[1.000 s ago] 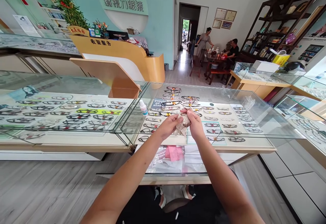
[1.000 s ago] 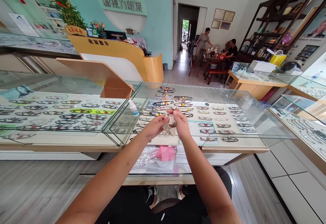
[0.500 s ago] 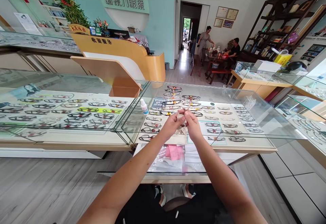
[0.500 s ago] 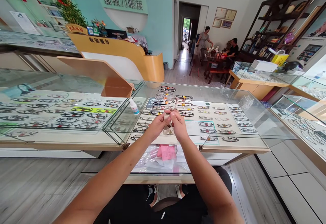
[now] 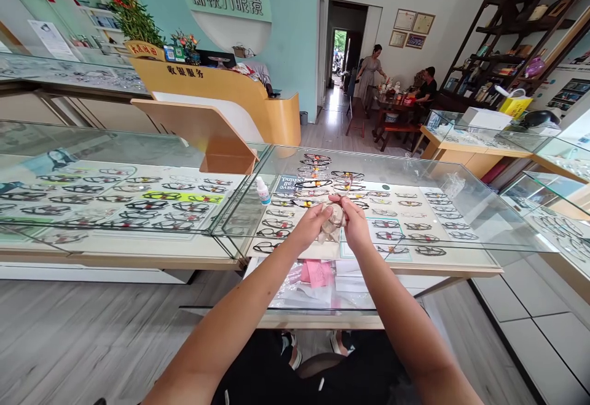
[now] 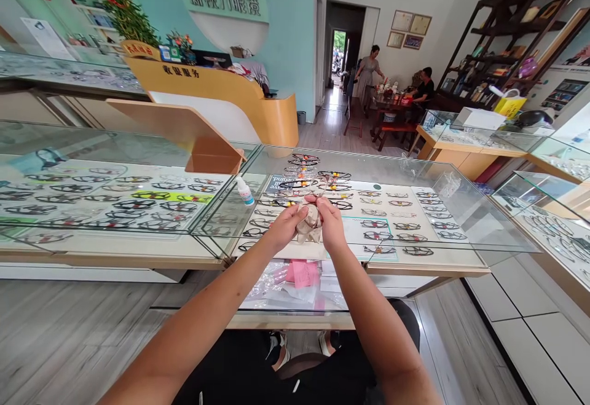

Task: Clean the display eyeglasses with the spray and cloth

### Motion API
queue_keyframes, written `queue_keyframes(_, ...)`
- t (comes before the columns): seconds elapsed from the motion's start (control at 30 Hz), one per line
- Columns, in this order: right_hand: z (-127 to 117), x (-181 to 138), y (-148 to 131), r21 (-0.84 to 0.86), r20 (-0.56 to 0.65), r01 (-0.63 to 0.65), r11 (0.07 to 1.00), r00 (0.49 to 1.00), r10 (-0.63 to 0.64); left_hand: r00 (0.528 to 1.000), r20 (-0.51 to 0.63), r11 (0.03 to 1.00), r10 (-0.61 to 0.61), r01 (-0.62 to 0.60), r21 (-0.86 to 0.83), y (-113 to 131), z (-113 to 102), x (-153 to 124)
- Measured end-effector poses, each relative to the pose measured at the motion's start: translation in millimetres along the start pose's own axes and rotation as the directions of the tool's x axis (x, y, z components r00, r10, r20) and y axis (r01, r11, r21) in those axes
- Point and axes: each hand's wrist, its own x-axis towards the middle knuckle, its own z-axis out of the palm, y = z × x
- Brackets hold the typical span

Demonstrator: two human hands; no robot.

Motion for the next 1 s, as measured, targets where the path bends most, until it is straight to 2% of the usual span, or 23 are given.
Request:
queue_keyframes(0.1, -1, 1, -1, 0.075, -0.002, -0.026, 0.997, 1.0, 0.027, 0.993, 0.111, 0.999, -0.043, 0.045, -0.018, 6, -1, -3)
queue_keyframes(0.17, 0, 1, -1, 0.092, -0.005, -0.043, 0.995, 0.999, 0.044, 0.991, 0.129, 0.999, -0.042, 0.044, -0.011, 9, 1, -5)
queue_keyframes(0.27, 2, -1, 1, 0.027, 0.0, -0.041, 0.999, 0.999, 0.041, 0.998, 0.069, 1.0, -0.009, 0.008, 0.015, 8, 6, -6)
queue_keyframes(0.4, 7, -6, 1, -0.113, 0.056, 0.047, 0.992, 0.998, -0.041, 0.997, -0.068, 0.999, 0.038, -0.036, 0.032, 3, 10, -3)
queue_keyframes(0.5, 8, -7, -1, -0.147, 0.094, 0.075, 0.986, 0.994, -0.061, 0.994, -0.103, 0.999, 0.045, -0.042, 0.032, 0, 9, -1)
queue_keyframes(0.67, 3, -2, 2, -0.088, 0.052, 0.019, 0.996, 0.999, -0.014, 0.996, -0.077, 0.999, 0.037, -0.035, 0.037, -3, 1, 1)
queue_keyframes(0.77, -3, 3, 6, -0.036, 0.011, -0.034, 0.999, 0.999, 0.034, 1.0, -0.009, 1.0, 0.001, -0.002, -0.008, 0, -2, 0)
queue_keyframes(0.9, -5, 5, 7, -0.025, 0.005, -0.031, 0.999, 1.0, 0.031, 0.996, 0.079, 0.999, -0.031, 0.032, -0.006, 5, -1, -3)
queue_keyframes(1.0, 0, 0, 4, -0.079, 0.038, 0.007, 0.997, 0.999, -0.004, 1.0, 0.023, 1.0, -0.004, 0.003, 0.016, 7, 4, -4)
